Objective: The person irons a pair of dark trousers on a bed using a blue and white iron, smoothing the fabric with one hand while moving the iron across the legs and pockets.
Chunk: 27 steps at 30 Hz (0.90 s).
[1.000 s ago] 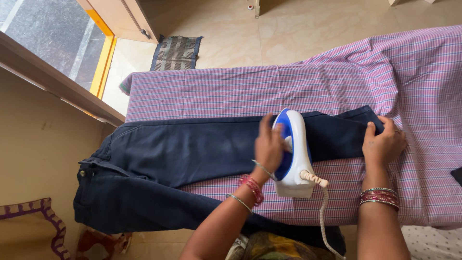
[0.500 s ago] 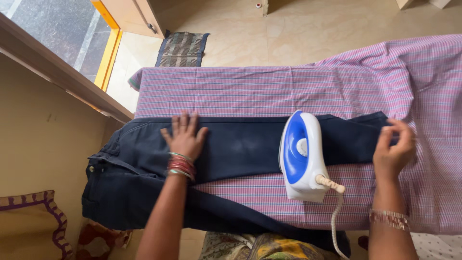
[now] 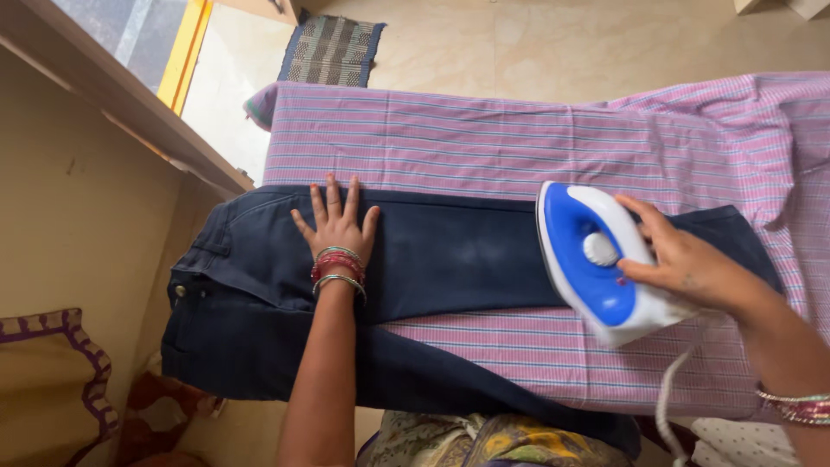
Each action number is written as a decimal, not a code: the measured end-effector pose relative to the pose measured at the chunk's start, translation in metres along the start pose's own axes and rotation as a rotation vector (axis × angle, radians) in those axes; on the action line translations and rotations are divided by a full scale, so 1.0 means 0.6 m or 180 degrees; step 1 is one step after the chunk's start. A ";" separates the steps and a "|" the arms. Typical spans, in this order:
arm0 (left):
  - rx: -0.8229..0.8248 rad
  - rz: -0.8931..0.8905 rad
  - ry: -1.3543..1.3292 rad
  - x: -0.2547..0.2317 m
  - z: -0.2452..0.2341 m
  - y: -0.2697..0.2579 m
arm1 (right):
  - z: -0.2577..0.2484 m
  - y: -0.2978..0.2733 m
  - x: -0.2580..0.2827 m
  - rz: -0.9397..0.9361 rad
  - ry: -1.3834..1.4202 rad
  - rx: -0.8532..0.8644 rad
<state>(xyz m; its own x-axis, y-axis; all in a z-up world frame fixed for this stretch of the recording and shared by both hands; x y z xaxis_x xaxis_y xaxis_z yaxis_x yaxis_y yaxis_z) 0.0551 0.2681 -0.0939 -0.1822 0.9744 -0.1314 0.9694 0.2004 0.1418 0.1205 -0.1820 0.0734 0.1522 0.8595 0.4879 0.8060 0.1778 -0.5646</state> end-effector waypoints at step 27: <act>-0.1120 -0.0381 -0.1631 0.006 -0.050 -0.004 | 0.201 0.121 0.453 -0.2298 -0.1649 -0.1552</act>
<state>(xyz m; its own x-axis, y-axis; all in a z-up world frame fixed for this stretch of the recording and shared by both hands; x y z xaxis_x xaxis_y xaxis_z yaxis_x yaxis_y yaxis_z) 0.0474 0.2745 -0.0656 -0.0997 0.7883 -0.6072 0.8192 0.4114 0.3996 0.1513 0.1220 0.0849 -0.6371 0.7467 0.1910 0.7706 0.6215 0.1410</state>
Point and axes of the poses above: each hand's wrist, its own y-axis towards the middle knuckle, its own z-axis out of the palm, x = y × z, the point moved 5 cm from there along y, towards the middle knuckle, and after that the axes turned 15 degrees about z, right-handed, at the moved point
